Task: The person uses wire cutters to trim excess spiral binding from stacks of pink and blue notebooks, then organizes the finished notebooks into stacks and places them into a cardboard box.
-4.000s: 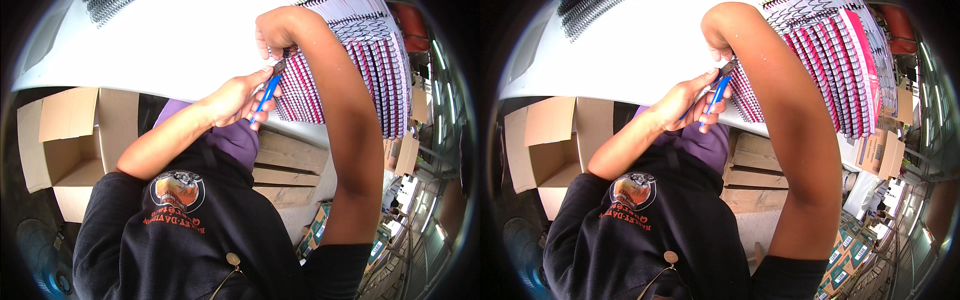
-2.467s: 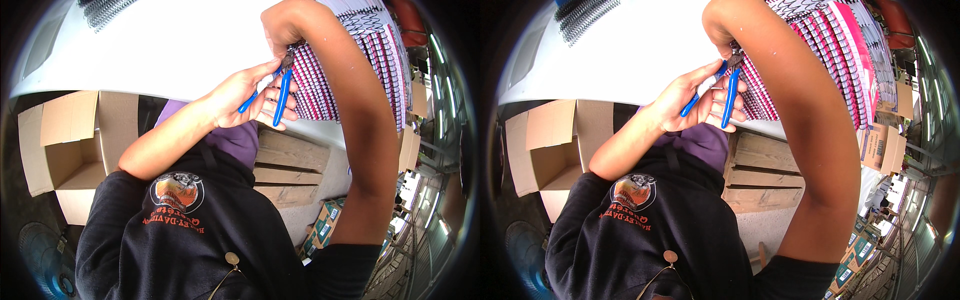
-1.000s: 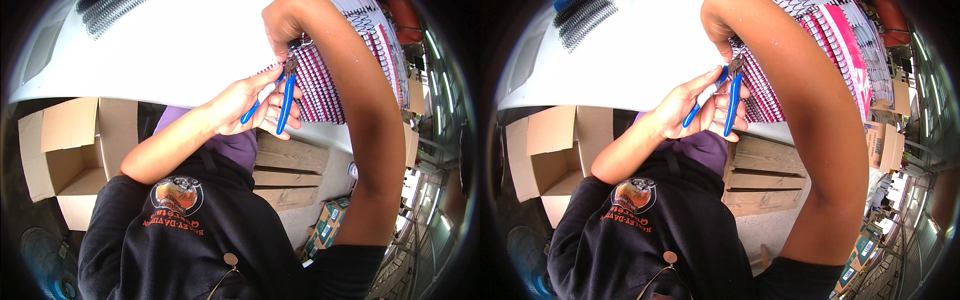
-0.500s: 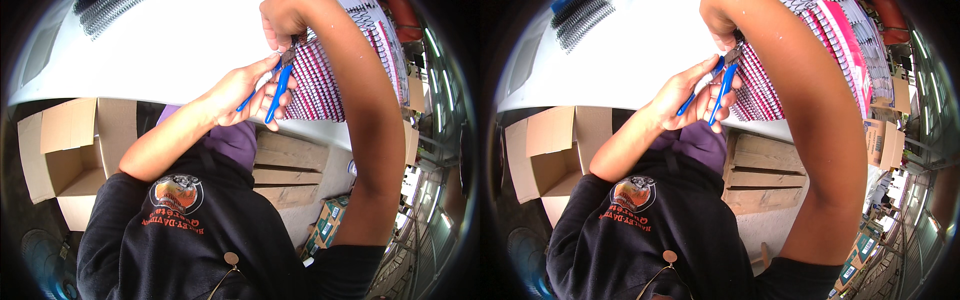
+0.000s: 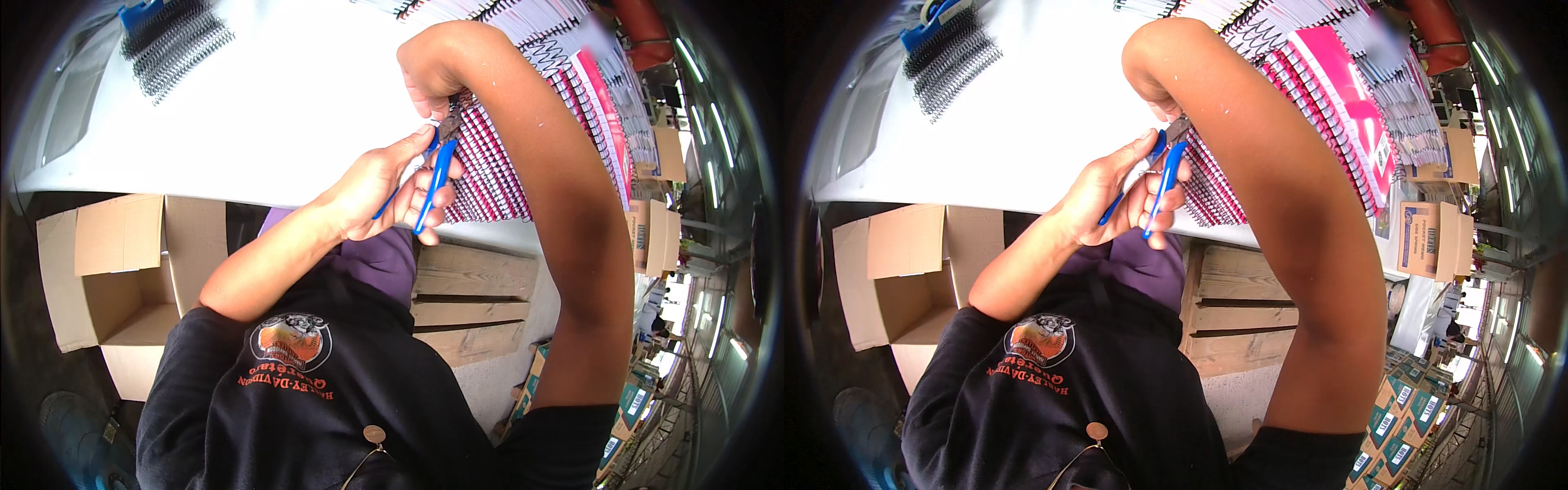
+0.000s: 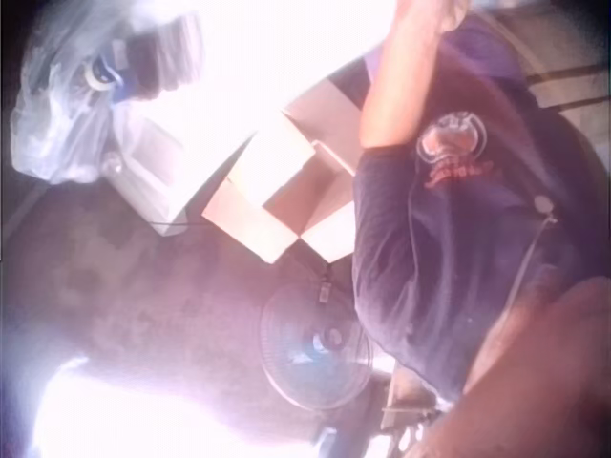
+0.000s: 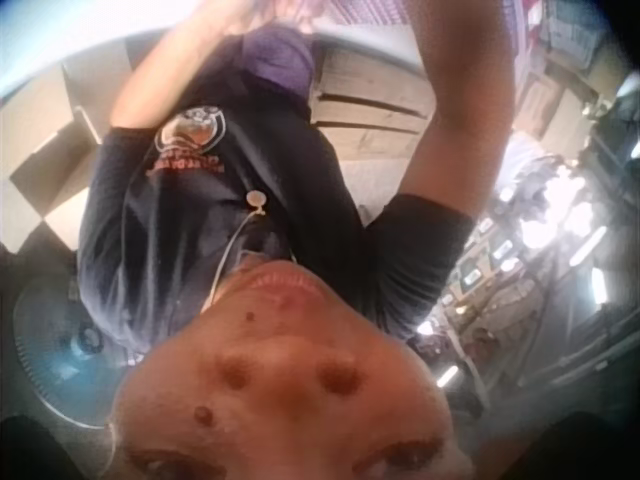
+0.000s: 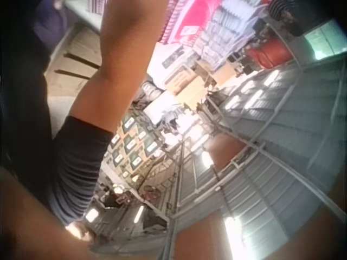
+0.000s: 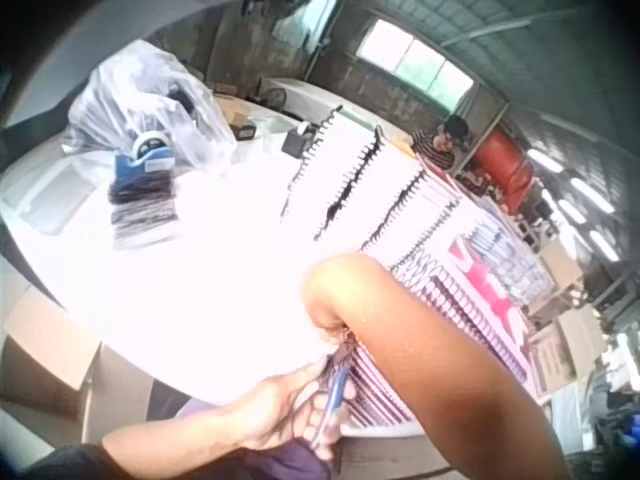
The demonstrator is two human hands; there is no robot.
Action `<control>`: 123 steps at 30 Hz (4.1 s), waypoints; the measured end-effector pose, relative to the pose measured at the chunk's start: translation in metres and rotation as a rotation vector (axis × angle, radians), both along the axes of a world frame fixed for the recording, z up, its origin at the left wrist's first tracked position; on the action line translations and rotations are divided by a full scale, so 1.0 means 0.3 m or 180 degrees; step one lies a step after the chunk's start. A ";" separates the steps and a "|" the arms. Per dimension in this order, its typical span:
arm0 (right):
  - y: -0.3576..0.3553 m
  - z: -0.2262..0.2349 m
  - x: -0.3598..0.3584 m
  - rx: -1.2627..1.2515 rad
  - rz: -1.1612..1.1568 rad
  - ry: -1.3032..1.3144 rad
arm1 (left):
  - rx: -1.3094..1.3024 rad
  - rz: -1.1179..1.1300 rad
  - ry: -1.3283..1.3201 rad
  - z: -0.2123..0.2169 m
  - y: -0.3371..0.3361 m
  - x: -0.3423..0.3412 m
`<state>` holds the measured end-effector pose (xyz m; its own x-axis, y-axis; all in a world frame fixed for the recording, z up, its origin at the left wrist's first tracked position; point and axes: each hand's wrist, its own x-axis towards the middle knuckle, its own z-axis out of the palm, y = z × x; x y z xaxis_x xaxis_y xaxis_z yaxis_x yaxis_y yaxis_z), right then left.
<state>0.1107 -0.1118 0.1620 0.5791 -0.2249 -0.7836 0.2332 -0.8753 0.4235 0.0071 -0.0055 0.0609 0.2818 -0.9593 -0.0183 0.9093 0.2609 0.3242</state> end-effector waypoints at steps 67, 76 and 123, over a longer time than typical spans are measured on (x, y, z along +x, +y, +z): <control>0.002 0.183 -0.094 0.0060 0.0333 -0.0684 | -0.0269 -0.0045 -0.0034 0.027 -0.031 -0.058; -0.018 0.149 -0.073 0.0074 0.0755 -0.0385 | -0.0459 -0.0114 0.0029 0.022 -0.016 -0.039; -0.092 0.373 -0.093 0.1496 0.0800 0.0062 | 0.0132 -0.0248 -0.1011 0.105 -0.001 0.005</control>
